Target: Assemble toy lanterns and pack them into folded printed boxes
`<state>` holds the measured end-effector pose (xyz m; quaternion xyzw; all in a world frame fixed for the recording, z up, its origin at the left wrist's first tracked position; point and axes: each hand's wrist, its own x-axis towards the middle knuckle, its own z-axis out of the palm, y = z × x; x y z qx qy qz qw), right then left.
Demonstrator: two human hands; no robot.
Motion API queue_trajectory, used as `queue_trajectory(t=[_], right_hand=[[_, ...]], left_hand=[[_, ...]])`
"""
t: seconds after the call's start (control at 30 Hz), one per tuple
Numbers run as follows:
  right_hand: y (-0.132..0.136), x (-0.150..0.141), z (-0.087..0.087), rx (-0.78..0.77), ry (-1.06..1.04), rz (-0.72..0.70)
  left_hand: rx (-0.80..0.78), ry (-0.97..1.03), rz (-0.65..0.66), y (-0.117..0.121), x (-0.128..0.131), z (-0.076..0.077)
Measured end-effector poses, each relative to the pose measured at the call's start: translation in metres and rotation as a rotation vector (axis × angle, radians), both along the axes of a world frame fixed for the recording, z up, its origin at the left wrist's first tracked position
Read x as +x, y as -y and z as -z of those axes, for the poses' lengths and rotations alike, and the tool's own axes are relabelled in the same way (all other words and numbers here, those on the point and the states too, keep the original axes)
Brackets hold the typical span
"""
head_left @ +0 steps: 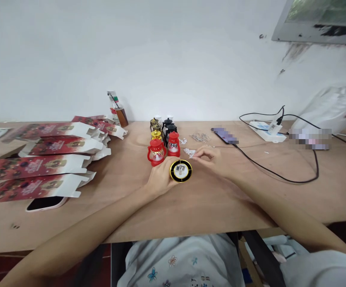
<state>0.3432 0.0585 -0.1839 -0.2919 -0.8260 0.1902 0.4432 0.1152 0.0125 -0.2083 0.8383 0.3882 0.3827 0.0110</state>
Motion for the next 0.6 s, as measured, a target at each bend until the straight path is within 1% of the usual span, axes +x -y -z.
queue_trajectory(t=[0.07, 0.13, 0.2, 0.27, 0.37, 0.43, 0.47, 0.53, 0.6], right_hand=[[0.013, -0.007, -0.001, 0.150, -0.151, 0.072], [0.028, -0.013, -0.004, 0.319, -0.197, 0.106], [0.044, -0.017, -0.008, 0.516, -0.130, 0.076], [0.056, -0.021, -0.011, 0.694, -0.006, 0.017], [0.064, -0.026, -0.013, 0.891, 0.181, -0.028], [0.063, -0.029, -0.013, 0.951, 0.242, -0.028], [0.061, -0.031, -0.012, 0.956, 0.249, -0.032], [0.058, -0.032, -0.010, 0.913, 0.228, -0.047], [0.055, -0.032, -0.008, 0.827, 0.193, -0.067]], left_hand=[[0.068, -0.022, -0.004, 0.001, -0.001, 0.001], [0.130, -0.040, -0.024, 0.003, -0.001, 0.002], [0.177, -0.052, -0.040, 0.006, 0.000, 0.001], [0.200, -0.065, -0.044, 0.008, 0.000, 0.000], [0.182, -0.111, -0.074, 0.009, 0.001, -0.002], [0.157, -0.153, -0.105, 0.009, 0.001, -0.002], [0.144, -0.164, -0.121, 0.008, 0.001, -0.003], [0.119, -0.167, -0.145, 0.008, 0.001, -0.004], [0.094, -0.160, -0.163, 0.008, 0.002, -0.005]])
